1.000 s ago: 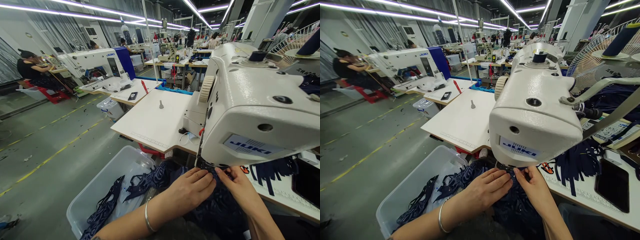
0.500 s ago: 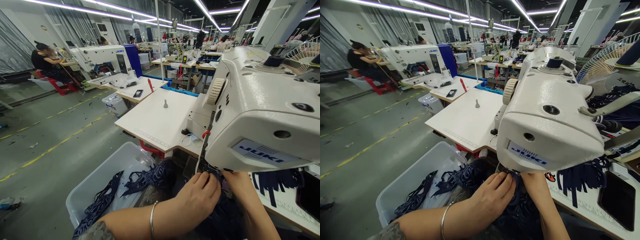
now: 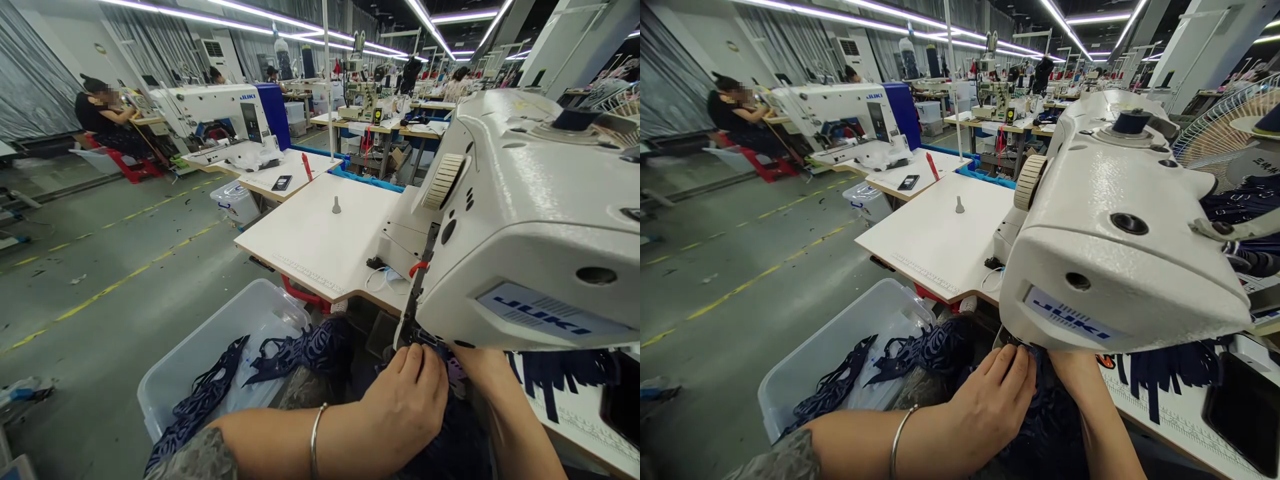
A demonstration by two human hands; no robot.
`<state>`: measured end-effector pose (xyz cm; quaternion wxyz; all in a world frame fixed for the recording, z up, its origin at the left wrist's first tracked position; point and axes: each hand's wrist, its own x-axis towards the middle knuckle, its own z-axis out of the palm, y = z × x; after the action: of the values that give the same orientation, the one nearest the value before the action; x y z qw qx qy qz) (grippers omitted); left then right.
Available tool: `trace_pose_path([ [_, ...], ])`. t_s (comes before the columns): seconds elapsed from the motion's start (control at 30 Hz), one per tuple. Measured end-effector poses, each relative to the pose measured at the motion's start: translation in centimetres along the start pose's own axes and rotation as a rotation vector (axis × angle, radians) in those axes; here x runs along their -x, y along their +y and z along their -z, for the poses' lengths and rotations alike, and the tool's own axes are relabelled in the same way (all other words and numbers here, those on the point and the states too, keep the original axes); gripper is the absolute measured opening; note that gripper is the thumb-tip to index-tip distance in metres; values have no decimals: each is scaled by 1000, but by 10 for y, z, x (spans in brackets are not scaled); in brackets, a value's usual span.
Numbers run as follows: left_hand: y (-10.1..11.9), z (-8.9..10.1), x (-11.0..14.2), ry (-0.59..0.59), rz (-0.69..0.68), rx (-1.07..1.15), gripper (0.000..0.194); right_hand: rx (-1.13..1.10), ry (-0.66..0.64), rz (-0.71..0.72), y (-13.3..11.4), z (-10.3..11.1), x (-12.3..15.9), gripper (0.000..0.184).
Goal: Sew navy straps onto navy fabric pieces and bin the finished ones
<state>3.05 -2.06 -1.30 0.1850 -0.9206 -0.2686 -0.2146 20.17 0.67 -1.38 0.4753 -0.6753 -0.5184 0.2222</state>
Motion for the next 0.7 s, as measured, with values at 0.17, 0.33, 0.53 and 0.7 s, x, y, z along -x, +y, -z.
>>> trace_pose_path([
  [0.17, 2, -3, -1, 8, 16, -21, 37, 6, 8, 6, 1, -2, -2, 29],
  [0.33, 5, -4, -1, -1, 18, -37, 36, 11, 14, 15, 4, -2, -2, 30],
  [0.53, 6, -3, 0, -18, 31, -27, 38, 12, 6, 56, 7, -7, -4, 31],
  [0.7, 4, -4, 0, 34, 108, -24, 36, 19, -13, 82, 9, -11, -8, 33],
])
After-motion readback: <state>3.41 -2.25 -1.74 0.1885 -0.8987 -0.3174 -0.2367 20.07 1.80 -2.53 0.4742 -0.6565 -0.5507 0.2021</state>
